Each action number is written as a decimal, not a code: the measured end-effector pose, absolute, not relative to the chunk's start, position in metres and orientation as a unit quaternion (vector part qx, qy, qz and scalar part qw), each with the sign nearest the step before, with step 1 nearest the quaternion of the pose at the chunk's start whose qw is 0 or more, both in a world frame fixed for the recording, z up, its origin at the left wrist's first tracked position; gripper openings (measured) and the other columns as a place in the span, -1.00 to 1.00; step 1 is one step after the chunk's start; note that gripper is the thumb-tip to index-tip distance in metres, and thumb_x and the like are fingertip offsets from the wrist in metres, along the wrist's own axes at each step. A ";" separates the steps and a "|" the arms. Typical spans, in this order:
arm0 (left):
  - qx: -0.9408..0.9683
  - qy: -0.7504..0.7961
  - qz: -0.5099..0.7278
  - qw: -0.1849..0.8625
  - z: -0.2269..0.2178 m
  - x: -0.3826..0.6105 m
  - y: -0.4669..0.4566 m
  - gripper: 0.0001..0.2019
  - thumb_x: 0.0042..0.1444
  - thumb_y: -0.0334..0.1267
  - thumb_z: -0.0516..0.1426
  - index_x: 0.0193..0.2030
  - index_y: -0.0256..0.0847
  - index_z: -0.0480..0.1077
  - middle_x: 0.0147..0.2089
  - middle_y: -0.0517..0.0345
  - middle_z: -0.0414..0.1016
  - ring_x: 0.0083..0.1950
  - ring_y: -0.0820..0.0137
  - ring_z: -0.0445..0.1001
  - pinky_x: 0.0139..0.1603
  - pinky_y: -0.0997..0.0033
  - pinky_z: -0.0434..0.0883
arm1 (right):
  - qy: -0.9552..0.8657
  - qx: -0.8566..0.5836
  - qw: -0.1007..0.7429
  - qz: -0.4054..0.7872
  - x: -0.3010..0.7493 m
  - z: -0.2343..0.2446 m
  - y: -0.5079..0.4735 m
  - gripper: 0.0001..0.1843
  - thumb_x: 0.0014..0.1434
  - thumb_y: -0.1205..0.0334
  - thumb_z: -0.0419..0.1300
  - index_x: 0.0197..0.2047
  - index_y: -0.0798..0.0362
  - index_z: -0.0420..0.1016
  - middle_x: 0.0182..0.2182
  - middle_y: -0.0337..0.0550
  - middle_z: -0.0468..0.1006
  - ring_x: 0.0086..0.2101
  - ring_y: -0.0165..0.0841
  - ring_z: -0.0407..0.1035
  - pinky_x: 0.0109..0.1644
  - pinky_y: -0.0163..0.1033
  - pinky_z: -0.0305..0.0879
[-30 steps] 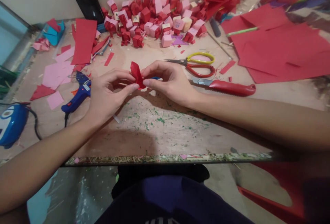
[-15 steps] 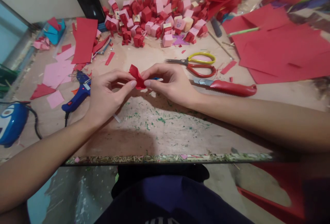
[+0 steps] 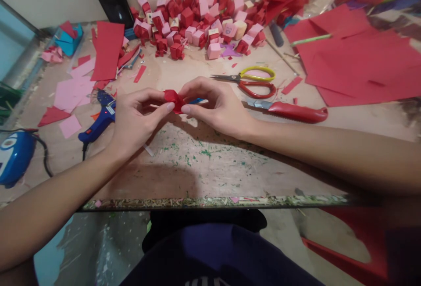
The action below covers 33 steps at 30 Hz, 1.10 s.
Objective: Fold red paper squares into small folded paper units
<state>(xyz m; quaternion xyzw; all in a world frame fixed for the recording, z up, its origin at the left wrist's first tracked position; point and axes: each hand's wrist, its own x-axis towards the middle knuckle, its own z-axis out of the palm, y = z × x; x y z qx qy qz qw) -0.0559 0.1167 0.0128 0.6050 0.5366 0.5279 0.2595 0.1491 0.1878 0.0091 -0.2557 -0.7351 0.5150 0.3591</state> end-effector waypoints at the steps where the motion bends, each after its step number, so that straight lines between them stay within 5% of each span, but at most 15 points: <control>1: 0.614 0.533 0.524 0.253 0.013 -0.056 0.116 -0.87 0.18 -0.14 0.44 -0.23 -0.12 0.69 -0.19 0.14 0.74 -0.22 0.32 0.69 -0.16 0.31 0.69 | -0.739 -0.249 0.361 0.512 0.149 0.008 0.188 -0.69 0.25 0.14 0.44 0.04 0.03 0.64 -0.04 -0.06 0.70 -0.03 -0.20 0.60 0.04 -0.09 0.58; 4: 0.647 0.522 0.508 0.224 0.012 -0.056 0.114 -0.94 0.20 -0.22 0.42 -0.23 -0.12 0.70 -0.19 0.15 0.74 -0.24 0.35 0.68 -0.19 0.36 0.66 | -0.750 -0.239 0.365 0.496 0.148 0.005 0.187 -0.62 0.27 0.16 0.42 0.12 0.06 0.62 -0.01 -0.03 0.69 -0.03 -0.21 0.58 0.03 -0.10 0.57; 14: 0.680 0.536 0.468 0.179 0.014 -0.055 0.110 -0.96 0.24 -0.22 0.39 -0.20 -0.01 0.74 -0.17 0.19 0.78 -0.19 0.30 0.70 -0.18 0.33 0.65 | -0.755 -0.258 0.369 0.476 0.146 0.005 0.186 -0.82 0.29 0.15 0.38 -0.16 0.10 0.67 -0.20 -0.11 0.71 -0.20 -0.27 0.55 -0.03 -0.12 0.55; 24: 0.630 0.522 0.497 0.288 0.012 -0.056 0.116 -0.89 0.17 -0.14 0.46 -0.20 -0.06 0.74 -0.19 0.14 0.76 -0.24 0.32 0.70 -0.18 0.34 0.69 | -0.723 -0.302 0.363 0.504 0.146 0.007 0.189 -0.85 0.22 0.13 0.42 -0.24 0.02 0.64 -0.27 -0.16 0.70 -0.21 -0.26 0.55 -0.10 -0.14 0.55; 33: 0.619 0.542 0.492 0.287 0.009 -0.057 0.117 -0.90 0.18 -0.13 0.44 -0.26 -0.05 0.74 -0.22 0.13 0.75 -0.25 0.31 0.68 -0.21 0.32 0.66 | -0.713 -0.292 0.352 0.531 0.146 0.008 0.190 -0.92 0.20 0.20 0.43 -0.26 0.00 0.66 -0.26 -0.13 0.71 -0.17 -0.22 0.57 -0.07 -0.11 0.58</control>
